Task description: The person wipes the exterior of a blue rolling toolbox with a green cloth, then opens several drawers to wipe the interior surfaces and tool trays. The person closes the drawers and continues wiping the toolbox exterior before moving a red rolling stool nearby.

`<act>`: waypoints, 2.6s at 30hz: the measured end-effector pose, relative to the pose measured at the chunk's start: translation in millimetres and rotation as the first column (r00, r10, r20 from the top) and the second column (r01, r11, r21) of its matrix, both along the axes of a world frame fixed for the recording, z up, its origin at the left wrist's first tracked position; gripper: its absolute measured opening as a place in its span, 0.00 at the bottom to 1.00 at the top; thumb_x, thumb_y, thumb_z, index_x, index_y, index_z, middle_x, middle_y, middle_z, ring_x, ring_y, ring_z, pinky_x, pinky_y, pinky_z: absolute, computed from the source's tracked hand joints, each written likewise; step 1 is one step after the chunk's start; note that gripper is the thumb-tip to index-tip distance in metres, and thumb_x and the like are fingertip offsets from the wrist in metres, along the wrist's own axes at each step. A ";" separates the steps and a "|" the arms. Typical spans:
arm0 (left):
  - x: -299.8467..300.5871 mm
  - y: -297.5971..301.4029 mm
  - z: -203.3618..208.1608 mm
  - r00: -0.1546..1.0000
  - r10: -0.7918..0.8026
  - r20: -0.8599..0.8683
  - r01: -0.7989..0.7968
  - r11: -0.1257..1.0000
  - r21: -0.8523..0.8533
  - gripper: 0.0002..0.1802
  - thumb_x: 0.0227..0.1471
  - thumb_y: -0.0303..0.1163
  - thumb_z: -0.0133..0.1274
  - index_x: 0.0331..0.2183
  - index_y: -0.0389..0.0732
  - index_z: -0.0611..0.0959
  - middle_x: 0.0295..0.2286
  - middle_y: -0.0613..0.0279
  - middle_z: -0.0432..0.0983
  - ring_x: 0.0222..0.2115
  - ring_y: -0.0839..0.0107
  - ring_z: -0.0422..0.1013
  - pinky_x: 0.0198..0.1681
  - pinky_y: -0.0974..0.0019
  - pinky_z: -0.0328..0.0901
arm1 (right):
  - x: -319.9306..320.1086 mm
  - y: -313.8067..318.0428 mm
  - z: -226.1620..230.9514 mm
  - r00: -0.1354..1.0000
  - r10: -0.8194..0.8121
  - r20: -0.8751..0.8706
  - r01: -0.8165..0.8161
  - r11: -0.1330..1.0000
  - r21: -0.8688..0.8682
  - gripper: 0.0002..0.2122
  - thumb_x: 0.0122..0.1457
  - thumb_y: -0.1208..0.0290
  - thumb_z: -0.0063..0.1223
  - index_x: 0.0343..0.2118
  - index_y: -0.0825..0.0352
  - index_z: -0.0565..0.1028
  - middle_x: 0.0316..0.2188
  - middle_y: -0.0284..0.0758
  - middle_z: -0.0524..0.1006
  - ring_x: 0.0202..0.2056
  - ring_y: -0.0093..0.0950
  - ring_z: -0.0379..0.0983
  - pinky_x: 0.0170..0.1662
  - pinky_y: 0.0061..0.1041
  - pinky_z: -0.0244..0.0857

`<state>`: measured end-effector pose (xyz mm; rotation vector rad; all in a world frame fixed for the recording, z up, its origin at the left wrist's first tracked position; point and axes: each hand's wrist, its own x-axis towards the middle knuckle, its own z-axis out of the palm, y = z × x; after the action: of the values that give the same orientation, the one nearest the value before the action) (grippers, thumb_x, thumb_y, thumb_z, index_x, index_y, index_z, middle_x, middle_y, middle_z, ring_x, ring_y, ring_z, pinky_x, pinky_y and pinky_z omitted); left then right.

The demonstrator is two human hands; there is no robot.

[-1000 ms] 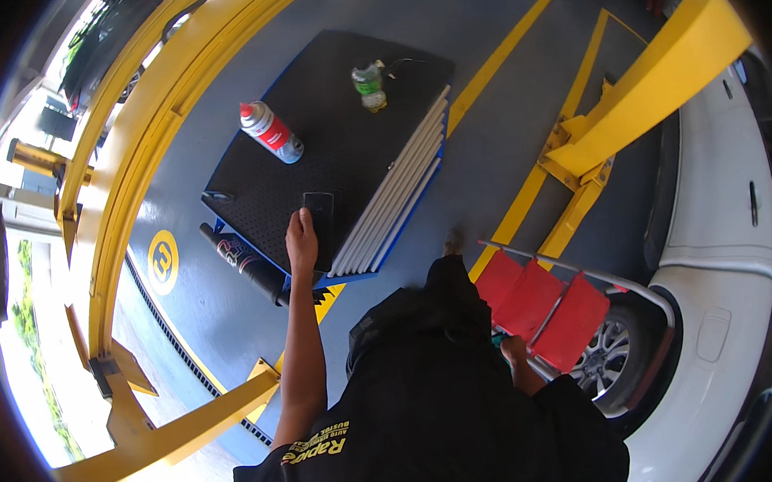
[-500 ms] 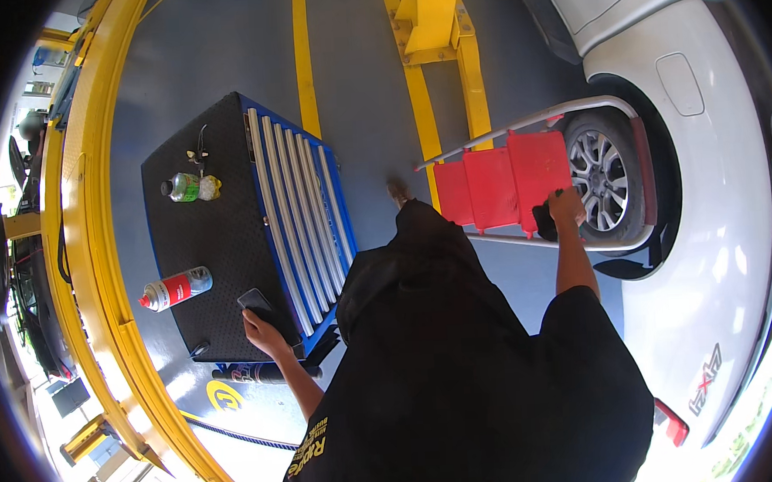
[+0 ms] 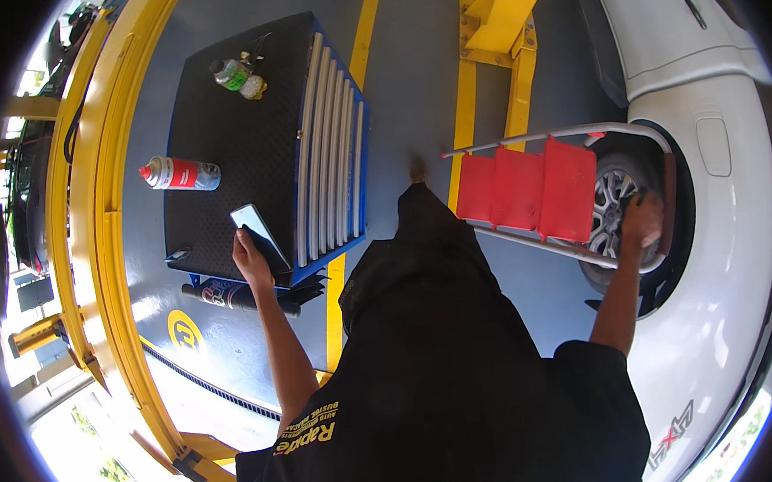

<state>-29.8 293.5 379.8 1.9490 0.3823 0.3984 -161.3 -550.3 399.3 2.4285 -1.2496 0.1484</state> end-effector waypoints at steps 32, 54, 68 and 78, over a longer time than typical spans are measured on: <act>0.0 -29.3 7.3 0.983 0.183 0.012 -0.174 0.912 0.372 0.26 0.74 0.48 0.51 0.36 0.32 0.84 0.26 0.42 0.80 0.25 0.56 0.78 0.31 0.53 0.68 | 52.9 237.7 149.6 0.690 -0.477 0.544 -0.637 -0.045 0.769 0.07 0.55 0.74 0.63 0.34 0.70 0.80 0.27 0.30 0.76 0.27 0.22 0.75 0.32 0.23 0.67; 1.0 -34.1 2.9 0.967 0.212 0.138 -0.253 0.811 0.528 0.25 0.73 0.46 0.50 0.35 0.33 0.86 0.27 0.36 0.81 0.29 0.35 0.79 0.30 0.45 0.70 | 124.9 352.7 167.9 0.855 -0.356 0.378 -0.519 -0.607 0.602 0.09 0.57 0.71 0.65 0.37 0.69 0.79 0.27 0.31 0.77 0.23 0.20 0.74 0.27 0.22 0.68; 4.5 -30.6 3.8 0.964 0.255 0.071 -0.254 0.815 0.521 0.24 0.72 0.46 0.51 0.36 0.32 0.86 0.30 0.33 0.82 0.34 0.35 0.81 0.36 0.46 0.72 | 180.7 365.5 135.1 0.831 -0.443 0.337 -0.552 -0.733 0.398 0.08 0.60 0.71 0.59 0.38 0.67 0.73 0.26 0.32 0.71 0.24 0.24 0.68 0.30 0.25 0.63; 3.4 -33.8 3.4 0.961 0.257 0.104 -0.274 0.820 0.503 0.24 0.72 0.46 0.52 0.34 0.32 0.85 0.28 0.34 0.80 0.31 0.35 0.79 0.33 0.47 0.70 | 204.4 361.8 113.0 0.763 -0.550 0.340 -0.612 -0.783 0.105 0.07 0.60 0.69 0.59 0.37 0.65 0.73 0.28 0.33 0.72 0.27 0.27 0.67 0.34 0.30 0.61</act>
<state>-26.4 259.7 383.2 2.4142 0.5768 0.7776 43.0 -188.5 512.3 -0.6727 0.0653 0.2269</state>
